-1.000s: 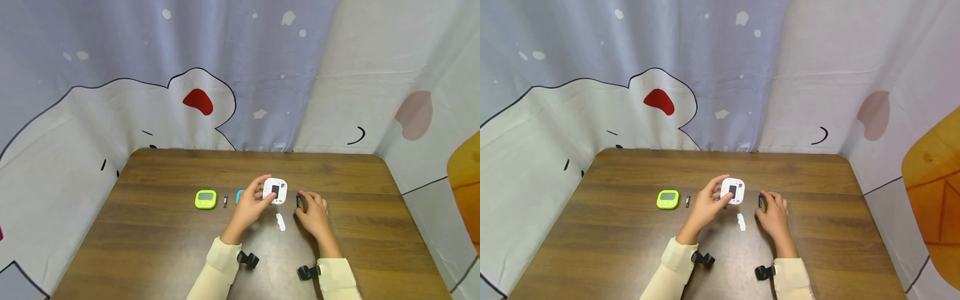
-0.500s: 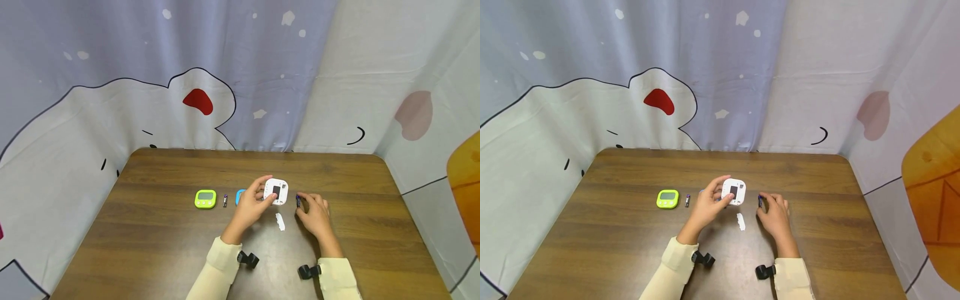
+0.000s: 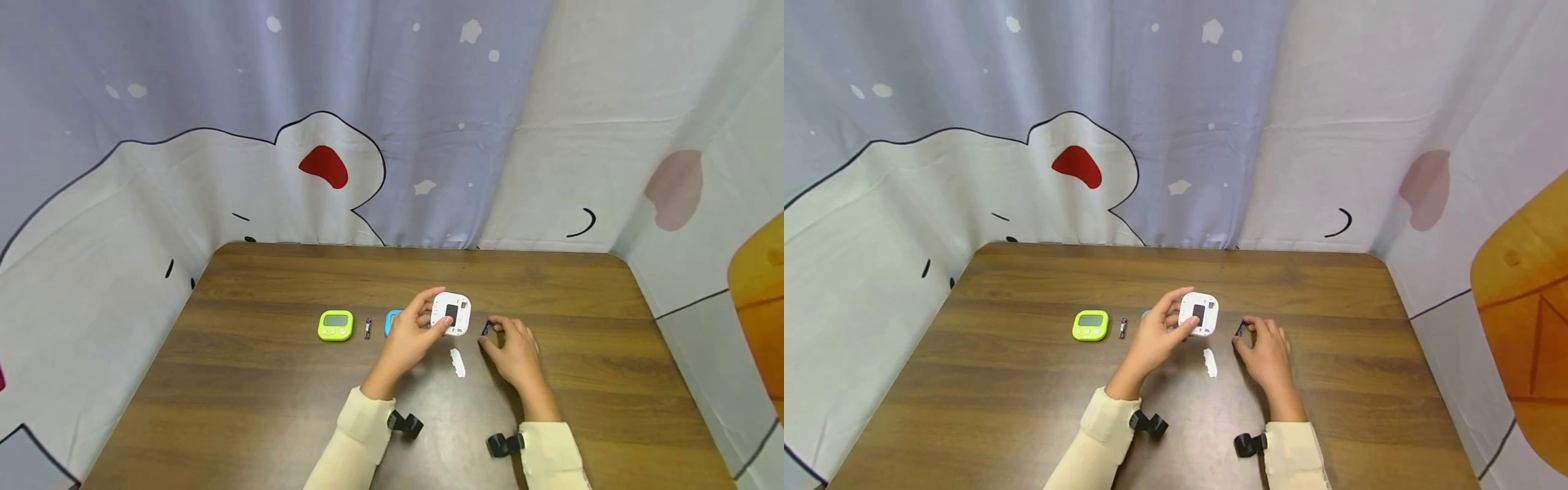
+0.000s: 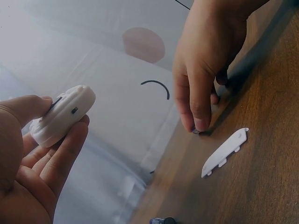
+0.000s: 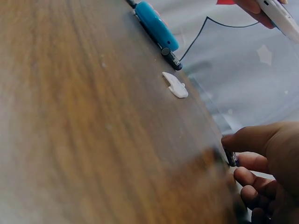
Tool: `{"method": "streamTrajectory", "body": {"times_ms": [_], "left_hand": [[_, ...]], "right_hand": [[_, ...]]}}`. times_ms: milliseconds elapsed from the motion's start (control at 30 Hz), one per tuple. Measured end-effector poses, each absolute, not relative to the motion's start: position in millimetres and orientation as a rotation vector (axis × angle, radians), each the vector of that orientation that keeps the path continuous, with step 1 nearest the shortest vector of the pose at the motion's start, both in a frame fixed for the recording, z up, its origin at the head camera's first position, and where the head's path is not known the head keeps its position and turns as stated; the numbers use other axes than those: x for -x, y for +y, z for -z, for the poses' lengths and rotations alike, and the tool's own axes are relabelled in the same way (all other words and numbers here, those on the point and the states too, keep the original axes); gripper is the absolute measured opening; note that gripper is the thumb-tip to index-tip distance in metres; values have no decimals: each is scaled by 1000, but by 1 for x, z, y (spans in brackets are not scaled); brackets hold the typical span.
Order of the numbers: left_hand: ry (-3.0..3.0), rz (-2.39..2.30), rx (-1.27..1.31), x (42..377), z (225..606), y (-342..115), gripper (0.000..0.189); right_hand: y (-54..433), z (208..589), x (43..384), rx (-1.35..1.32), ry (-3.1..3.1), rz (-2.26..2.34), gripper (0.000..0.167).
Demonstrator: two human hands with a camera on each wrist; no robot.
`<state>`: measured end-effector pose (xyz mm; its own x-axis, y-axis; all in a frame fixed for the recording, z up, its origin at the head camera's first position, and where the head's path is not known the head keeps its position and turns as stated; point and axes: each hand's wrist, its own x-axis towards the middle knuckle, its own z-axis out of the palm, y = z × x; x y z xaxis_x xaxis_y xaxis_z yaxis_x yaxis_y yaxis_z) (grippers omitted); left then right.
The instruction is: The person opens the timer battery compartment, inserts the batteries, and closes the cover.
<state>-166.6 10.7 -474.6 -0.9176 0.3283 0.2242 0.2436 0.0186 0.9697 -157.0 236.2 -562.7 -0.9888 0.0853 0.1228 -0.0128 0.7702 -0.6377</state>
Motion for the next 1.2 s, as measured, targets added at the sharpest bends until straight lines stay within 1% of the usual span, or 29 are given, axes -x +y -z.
{"method": "streamTrajectory", "body": {"times_ms": [100, 200, 500, 833, 1033, 1200], "left_hand": [[2209, -2063, -600, 167, 477, 11, 51], [2219, -2069, -600, 171, 487, 12, 51], [2230, -2063, -639, 167, 477, 10, 51], [2230, -2057, -633, 168, 476, 10, 50], [2244, -2044, -604, 177, 498, 13, 53], [2234, -2062, -600, 180, 507, 13, 53]], "right_hand": [[236, 562, 157, 65, -2818, -1006, 44], [235, 562, 157, 89, -2836, -996, 44], [235, 560, 157, 159, -2901, -947, 48], [238, 558, 158, 108, -2909, -944, 50], [238, 558, 159, 118, -2894, -945, 50], [238, 559, 159, 195, -2792, -1112, 48]]}}
